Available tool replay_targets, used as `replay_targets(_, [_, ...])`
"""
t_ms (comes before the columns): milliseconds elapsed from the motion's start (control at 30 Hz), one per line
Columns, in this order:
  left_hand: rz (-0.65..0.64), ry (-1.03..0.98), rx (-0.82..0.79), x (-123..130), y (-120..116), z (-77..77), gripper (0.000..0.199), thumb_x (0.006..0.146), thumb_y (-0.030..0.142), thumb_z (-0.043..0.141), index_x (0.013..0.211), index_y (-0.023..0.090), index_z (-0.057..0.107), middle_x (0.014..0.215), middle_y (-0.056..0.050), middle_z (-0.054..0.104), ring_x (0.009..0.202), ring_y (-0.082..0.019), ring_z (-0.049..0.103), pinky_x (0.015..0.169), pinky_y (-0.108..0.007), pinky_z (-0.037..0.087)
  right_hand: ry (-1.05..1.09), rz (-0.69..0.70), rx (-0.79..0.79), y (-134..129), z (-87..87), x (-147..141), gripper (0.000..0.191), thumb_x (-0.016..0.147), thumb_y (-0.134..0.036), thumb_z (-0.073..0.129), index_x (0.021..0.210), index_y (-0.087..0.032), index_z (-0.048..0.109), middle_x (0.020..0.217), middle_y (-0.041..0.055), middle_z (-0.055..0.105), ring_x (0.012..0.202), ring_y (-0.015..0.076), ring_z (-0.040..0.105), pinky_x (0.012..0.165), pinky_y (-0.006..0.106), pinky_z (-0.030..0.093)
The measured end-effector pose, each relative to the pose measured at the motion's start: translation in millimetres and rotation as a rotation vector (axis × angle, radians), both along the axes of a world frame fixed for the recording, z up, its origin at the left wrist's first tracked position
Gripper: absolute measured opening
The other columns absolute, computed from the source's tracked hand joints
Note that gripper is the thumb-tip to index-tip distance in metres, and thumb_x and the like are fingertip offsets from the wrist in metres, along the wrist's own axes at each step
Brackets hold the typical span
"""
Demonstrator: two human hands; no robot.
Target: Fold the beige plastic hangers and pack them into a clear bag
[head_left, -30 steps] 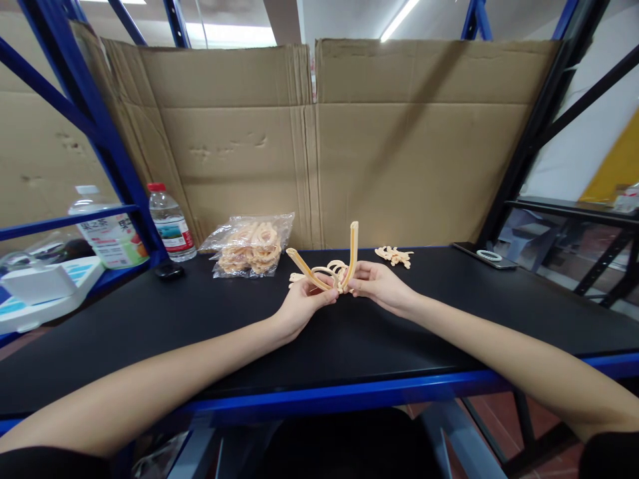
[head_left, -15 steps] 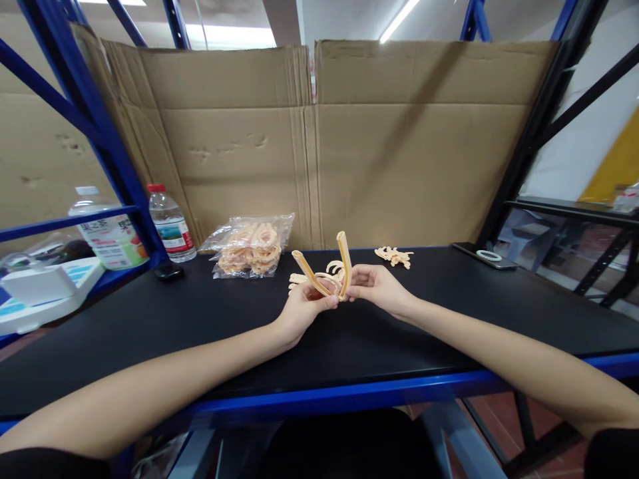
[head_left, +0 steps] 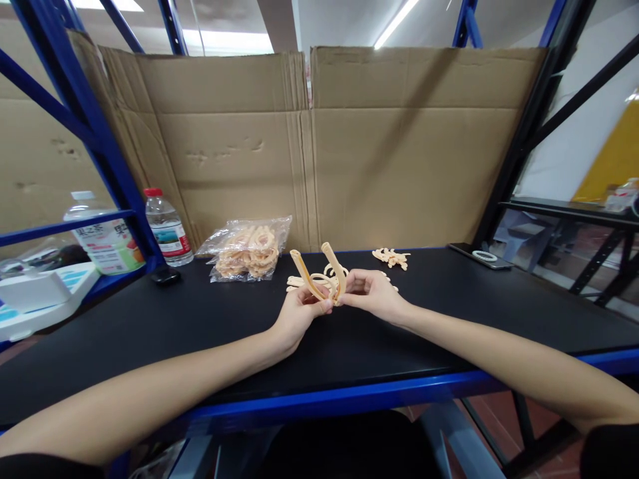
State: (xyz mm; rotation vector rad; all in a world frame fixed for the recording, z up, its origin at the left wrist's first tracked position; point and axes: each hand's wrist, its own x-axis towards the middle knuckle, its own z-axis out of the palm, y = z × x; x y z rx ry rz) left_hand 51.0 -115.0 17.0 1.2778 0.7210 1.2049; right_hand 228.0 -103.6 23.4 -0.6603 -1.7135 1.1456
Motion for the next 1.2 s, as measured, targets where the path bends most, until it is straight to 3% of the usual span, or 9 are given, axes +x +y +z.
replay_targets(167, [0.008, -0.024, -0.035, 1, -3, 2.8, 0.023, 0.056, 0.017, 0.080, 0.068, 0.014, 0.060, 0.067, 0.001, 0.062, 0.064, -0.010, 0.054, 0.064, -0.022, 0.045, -0.009, -0.044, 0.037, -3, 1.2, -2, 0.031, 0.063, -0.037, 0.079, 0.074, -0.018, 0.057, 0.075, 0.0021, 0.067, 0.071, 0.0176, 0.066, 0.073, 0.035, 0.053])
replay_targets(500, [0.010, -0.110, -0.124, 3, -8, 5.0, 0.026, 0.053, 0.016, 0.082, 0.067, 0.012, 0.061, 0.069, 0.000, 0.063, 0.066, -0.009, 0.056, 0.068, -0.021, 0.047, 0.026, -0.147, 0.077, -10, -2.4, -8, 0.033, 0.064, -0.041, 0.078, 0.074, -0.019, 0.055, 0.075, 0.0019, 0.067, 0.071, 0.0179, 0.065, 0.070, 0.033, 0.053])
replay_targets(667, [0.032, -0.150, -0.163, 4, -8, 5.6, 0.026, 0.053, 0.014, 0.082, 0.068, 0.012, 0.062, 0.076, -0.002, 0.066, 0.077, -0.013, 0.059, 0.074, -0.024, 0.049, 0.029, -0.228, 0.133, -12, -3.2, -10, 0.030, 0.068, -0.041, 0.074, 0.074, -0.019, 0.055, 0.075, 0.0015, 0.065, 0.070, 0.0168, 0.064, 0.066, 0.032, 0.052])
replay_targets(833, [0.032, -0.185, -0.217, 4, -9, 4.6, 0.024, 0.053, 0.010, 0.081, 0.067, 0.012, 0.061, 0.074, -0.002, 0.066, 0.076, -0.013, 0.061, 0.078, -0.027, 0.050, 0.031, -0.254, 0.147, -13, -6.1, -14, 0.029, 0.070, -0.043, 0.072, 0.073, -0.020, 0.054, 0.073, 0.0013, 0.064, 0.069, 0.0167, 0.063, 0.065, 0.032, 0.052])
replay_targets(1033, [0.039, -0.165, -0.217, 5, -8, 7.2, 0.025, 0.054, 0.010, 0.081, 0.069, 0.012, 0.062, 0.078, -0.003, 0.066, 0.079, -0.014, 0.061, 0.077, -0.026, 0.051, 0.065, -0.235, 0.102, -11, -7.3, -15, 0.031, 0.067, -0.040, 0.075, 0.072, -0.019, 0.053, 0.072, 0.0007, 0.063, 0.068, 0.0159, 0.062, 0.066, 0.031, 0.052])
replay_targets(1200, [0.019, -0.061, -0.123, 5, -4, 12.1, 0.026, 0.060, 0.020, 0.081, 0.077, 0.012, 0.065, 0.078, -0.003, 0.065, 0.069, -0.010, 0.058, 0.068, -0.022, 0.049, 0.135, -0.083, -0.060, 2, 2.3, -5, 0.033, 0.064, -0.032, 0.078, 0.082, -0.019, 0.054, 0.082, 0.0015, 0.063, 0.071, 0.0140, 0.060, 0.054, 0.023, 0.047])
